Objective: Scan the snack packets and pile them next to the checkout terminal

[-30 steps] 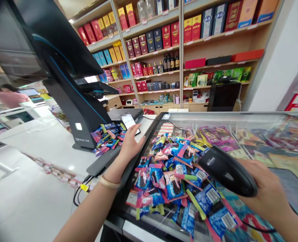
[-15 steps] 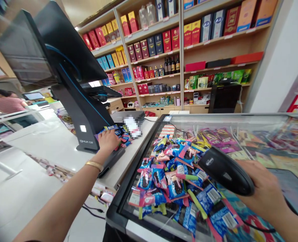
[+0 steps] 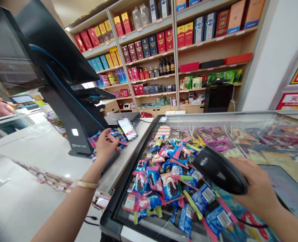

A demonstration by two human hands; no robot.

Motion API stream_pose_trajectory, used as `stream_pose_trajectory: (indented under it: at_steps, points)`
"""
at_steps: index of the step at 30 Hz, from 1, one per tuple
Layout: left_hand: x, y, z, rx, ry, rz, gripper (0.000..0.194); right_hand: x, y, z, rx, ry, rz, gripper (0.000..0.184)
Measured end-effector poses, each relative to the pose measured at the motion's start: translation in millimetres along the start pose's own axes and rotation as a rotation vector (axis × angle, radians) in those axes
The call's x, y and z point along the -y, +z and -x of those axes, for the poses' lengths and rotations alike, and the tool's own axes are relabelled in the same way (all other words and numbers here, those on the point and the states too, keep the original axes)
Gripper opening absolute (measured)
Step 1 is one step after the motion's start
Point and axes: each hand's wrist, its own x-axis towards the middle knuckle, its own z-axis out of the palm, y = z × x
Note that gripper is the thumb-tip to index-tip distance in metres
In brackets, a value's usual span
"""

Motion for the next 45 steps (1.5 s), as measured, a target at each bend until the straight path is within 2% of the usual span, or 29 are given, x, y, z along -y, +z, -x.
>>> stream_pose_trajectory:
  at_steps: [2, 4, 6, 9, 13, 17, 21, 28, 32, 35, 39, 42, 45]
  points:
    - [-17.5, 7.4, 9.0, -0.017, 0.025, 0.192, 0.059, 1.1, -0.8, -1.4, -0.002, -0.023, -0.011, 0.027]
    - [-41.0, 16.1, 21.3, -0.032, 0.114, 0.321, 0.052, 2.8, -2.3, -3.2, 0.0, -0.065, -0.02, 0.028]
    - [-66.9, 25.2, 35.6, -0.066, 0.235, 0.381, 0.043, 6.5, -4.1, -5.8, -0.001, -0.071, -0.036, 0.027]
    - [-101.8, 37.2, 56.4, -0.098, 0.398, 0.419, 0.041, 15.9, -6.6, -11.9, -0.001, -0.048, -0.073, 0.02]
    - [-127.7, 45.5, 77.6, -0.09, 0.503, 0.444, 0.041, 29.9, -9.9, -21.5, -0.014, -0.057, -0.104, 0.02]
    - [-133.0, 46.4, 89.6, -0.065, 0.543, 0.452, 0.041, 39.5, -12.8, -25.5, 0.043, -0.044, -0.146, 0.012]
    - [-131.9, 48.8, 95.5, -0.036, 0.589, 0.479, 0.041, 44.8, -13.0, -23.9, 0.109, -0.027, -0.163, 0.011]
    - [-130.9, 53.4, 100.8, 0.053, 0.586, 0.479, 0.039, 49.8, -12.2, -29.1, 0.107, -0.054, -0.187, 0.008]
    - [-131.5, 53.2, 100.2, 0.016, 0.61, 0.47, 0.04, 50.9, -13.7, -33.6, 0.128, -0.066, -0.215, 0.004]
    - [-131.9, 53.9, 100.3, -0.005, 0.625, 0.478, 0.039, 51.0, -14.2, -33.9, 0.134, -0.08, -0.21, 0.009]
    - [-131.7, 54.7, 102.1, 0.04, 0.575, 0.505, 0.038, 46.0, -13.4, -27.9, 0.138, -0.058, -0.169, 0.008]
    - [-130.0, 55.5, 101.5, 0.088, 0.489, 0.485, 0.035, 39.4, -12.8, -22.6, 0.101, -0.052, -0.14, 0.021]
    - [-125.9, 58.2, 99.0, 0.212, 0.43, 0.453, 0.029, 34.1, -13.2, -20.7, 0.062, -0.043, -0.098, 0.024]
